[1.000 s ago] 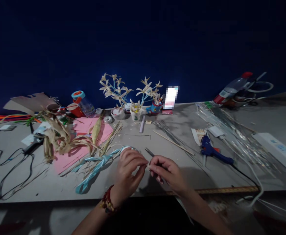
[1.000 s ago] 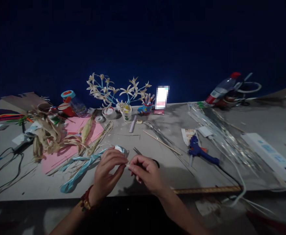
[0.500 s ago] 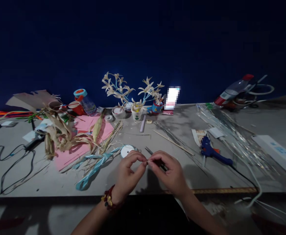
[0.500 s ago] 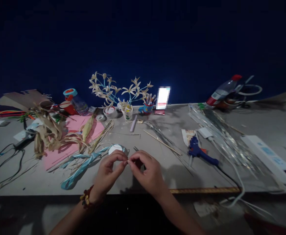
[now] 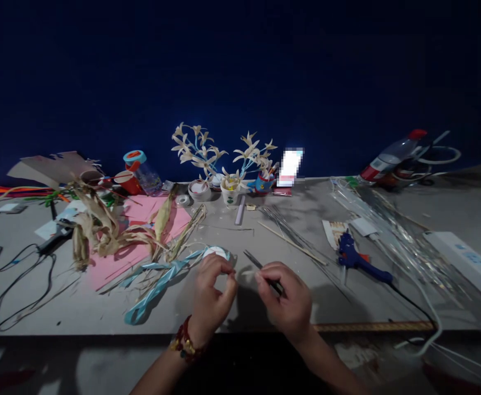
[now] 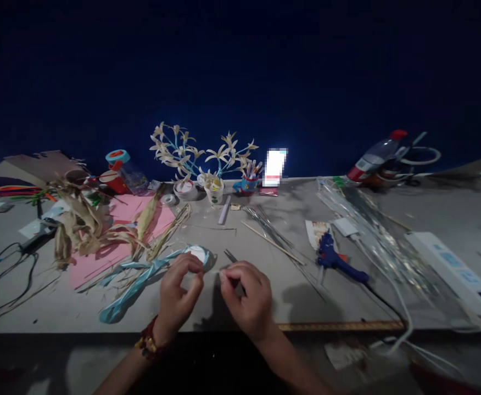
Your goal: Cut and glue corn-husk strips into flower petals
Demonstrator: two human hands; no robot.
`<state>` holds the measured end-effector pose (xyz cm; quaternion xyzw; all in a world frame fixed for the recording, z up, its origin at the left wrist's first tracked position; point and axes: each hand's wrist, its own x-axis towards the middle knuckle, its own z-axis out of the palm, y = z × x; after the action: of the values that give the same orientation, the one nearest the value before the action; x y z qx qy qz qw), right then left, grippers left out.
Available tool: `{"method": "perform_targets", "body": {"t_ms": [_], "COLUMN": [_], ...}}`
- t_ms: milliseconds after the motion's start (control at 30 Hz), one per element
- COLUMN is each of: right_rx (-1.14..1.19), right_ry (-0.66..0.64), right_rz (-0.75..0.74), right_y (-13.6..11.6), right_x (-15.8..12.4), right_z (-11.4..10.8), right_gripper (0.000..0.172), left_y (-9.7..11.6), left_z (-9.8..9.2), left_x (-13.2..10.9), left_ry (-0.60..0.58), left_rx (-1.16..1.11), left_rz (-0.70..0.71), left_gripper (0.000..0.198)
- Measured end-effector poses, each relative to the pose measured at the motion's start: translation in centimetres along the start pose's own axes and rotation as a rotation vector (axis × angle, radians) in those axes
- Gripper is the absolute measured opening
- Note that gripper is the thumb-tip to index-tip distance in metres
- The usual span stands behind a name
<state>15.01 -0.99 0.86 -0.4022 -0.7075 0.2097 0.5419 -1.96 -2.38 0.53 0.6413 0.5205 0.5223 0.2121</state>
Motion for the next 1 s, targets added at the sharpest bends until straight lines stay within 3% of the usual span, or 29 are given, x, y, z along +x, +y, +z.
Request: {"method": "perform_targets", "body": {"t_ms": [100, 233, 433, 600, 800, 1000], "right_rx": [0.021, 0.021, -0.011, -0.001, 0.039, 0.02], "right_ry": [0.006, -0.043, 0.007, 0.104, 0.034, 0.058], "right_rz": [0.025, 0.04, -0.052, -0.034, -0.045, -0.074], "right_y": [0.0, -0.3, -0.4, 0.2, -0.3, -0.1], "right_x": [0.4, 0.6, 0.1, 0.2, 0.7, 0.1], "right_z": [-0.2, 0.0, 0.1, -0.5, 0.0, 0.3], "right_gripper": [0.014, 0.013, 0.013, 0.015, 0.015, 0.015], "left_y": [0.3, 1.4, 1.4, 0.3, 2.1, 1.9], "left_z": [-0.6, -0.4, 0.7, -0.1, 0.0, 1.1], "left_x": [0.3, 1.2, 1.1, 0.8, 1.8, 1.4], "left_ry": [-0.057, -0.189, -0.117, -0.012, -0.211, -0.144], "left_rx": [-0.037, -0.012, 0.012, 0.02, -0.095, -0.101], "left_rz": [-0.012, 0.089, 0.09, 0.003, 0.034, 0.019], "left_gripper": [0.014, 0.016, 0.015, 0.014, 0.008, 0.015]}}
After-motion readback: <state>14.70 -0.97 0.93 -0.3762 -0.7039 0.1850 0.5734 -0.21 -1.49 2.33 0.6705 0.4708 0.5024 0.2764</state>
